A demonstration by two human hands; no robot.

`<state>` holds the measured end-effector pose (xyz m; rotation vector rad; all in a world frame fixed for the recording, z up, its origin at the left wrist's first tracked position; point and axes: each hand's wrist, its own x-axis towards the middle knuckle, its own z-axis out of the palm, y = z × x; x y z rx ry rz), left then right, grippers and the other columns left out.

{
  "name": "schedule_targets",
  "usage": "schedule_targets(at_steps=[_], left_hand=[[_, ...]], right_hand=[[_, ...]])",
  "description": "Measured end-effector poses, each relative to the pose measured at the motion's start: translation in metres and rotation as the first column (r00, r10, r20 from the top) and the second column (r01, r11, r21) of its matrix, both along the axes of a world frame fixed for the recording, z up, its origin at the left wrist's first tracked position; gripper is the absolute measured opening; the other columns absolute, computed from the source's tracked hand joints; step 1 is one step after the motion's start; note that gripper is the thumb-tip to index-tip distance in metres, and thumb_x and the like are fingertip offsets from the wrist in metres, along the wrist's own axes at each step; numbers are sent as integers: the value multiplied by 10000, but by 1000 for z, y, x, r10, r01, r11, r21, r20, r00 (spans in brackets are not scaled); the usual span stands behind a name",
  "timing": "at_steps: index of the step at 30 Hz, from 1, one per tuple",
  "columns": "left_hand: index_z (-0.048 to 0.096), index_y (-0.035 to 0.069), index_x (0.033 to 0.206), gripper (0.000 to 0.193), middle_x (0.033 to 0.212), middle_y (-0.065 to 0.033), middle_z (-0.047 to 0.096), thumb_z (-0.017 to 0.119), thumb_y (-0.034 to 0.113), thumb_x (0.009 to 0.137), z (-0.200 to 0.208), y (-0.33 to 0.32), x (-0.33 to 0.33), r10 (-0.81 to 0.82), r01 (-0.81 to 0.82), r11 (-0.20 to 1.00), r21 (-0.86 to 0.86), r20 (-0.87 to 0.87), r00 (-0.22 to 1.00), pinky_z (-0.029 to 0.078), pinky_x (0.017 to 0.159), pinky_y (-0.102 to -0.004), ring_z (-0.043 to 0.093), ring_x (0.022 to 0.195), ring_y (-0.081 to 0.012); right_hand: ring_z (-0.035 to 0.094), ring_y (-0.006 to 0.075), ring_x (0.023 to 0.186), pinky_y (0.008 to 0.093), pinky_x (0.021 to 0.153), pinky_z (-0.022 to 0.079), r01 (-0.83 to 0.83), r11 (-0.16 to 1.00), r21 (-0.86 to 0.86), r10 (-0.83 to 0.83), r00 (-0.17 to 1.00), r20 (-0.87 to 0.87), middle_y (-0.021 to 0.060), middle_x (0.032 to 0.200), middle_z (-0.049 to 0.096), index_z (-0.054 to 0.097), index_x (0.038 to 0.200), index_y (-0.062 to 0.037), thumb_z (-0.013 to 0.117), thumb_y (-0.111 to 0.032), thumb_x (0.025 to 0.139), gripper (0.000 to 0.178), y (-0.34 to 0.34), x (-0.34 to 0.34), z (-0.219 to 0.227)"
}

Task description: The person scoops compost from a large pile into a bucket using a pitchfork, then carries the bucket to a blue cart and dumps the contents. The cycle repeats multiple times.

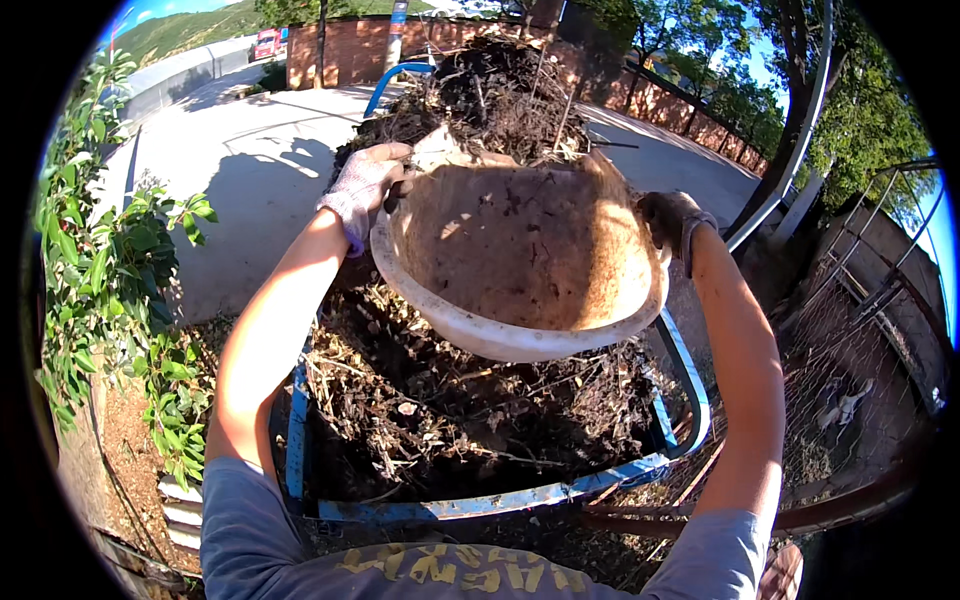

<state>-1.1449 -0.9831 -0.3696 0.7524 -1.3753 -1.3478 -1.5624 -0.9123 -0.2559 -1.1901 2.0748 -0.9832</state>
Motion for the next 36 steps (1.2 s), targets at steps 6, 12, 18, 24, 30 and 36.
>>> schedule_targets(at_steps=[6,12,18,24,30,36], left_hand=[[526,-31,1204,363,775,-77,622,556,8,844,-47,62,20,-114,101,960,262,35,993,455,479,-251,584,581,-142],[581,19,1151,295,895,-58,658,562,50,858,-36,117,-16,41,-40,987,153,-8,999,459,505,-249,587,612,-136],[575,50,1223,347,1066,-82,658,505,16,885,-64,189,-85,96,-97,989,112,13,995,478,547,-220,623,737,-116],[568,56,1217,320,966,-54,643,535,48,900,-75,274,-148,-41,46,997,63,-79,996,463,530,-245,646,707,-147],[535,46,1210,306,955,-38,630,531,121,914,-97,336,-212,-148,139,988,64,179,973,481,612,-253,643,807,-124],[495,66,1291,413,1138,-26,580,543,98,882,-152,391,-244,-297,266,950,165,211,931,459,685,-256,595,868,-118]], right_hand=[[481,161,405,319,390,378,25,991,129,-82,885,459,57,587,542,611,796,-9,587,-176,857,179,84,-10,-122],[479,103,432,254,408,399,100,988,-116,26,639,769,12,659,555,599,975,-26,598,-194,888,189,172,-14,-121],[476,58,515,222,425,400,243,925,-293,133,516,846,-13,722,544,577,1120,-12,563,-219,923,286,295,-52,-158],[452,57,523,202,421,365,431,846,-315,124,414,902,-11,734,533,577,1147,-1,537,-205,928,302,438,-84,-190],[424,40,463,198,381,349,644,699,-311,-88,508,857,-27,697,517,596,1133,-32,513,-203,938,273,555,-79,-224],[362,33,412,202,362,295,767,581,-273,-327,527,784,-50,650,470,601,1130,-33,518,-243,947,291,624,-67,-257]])
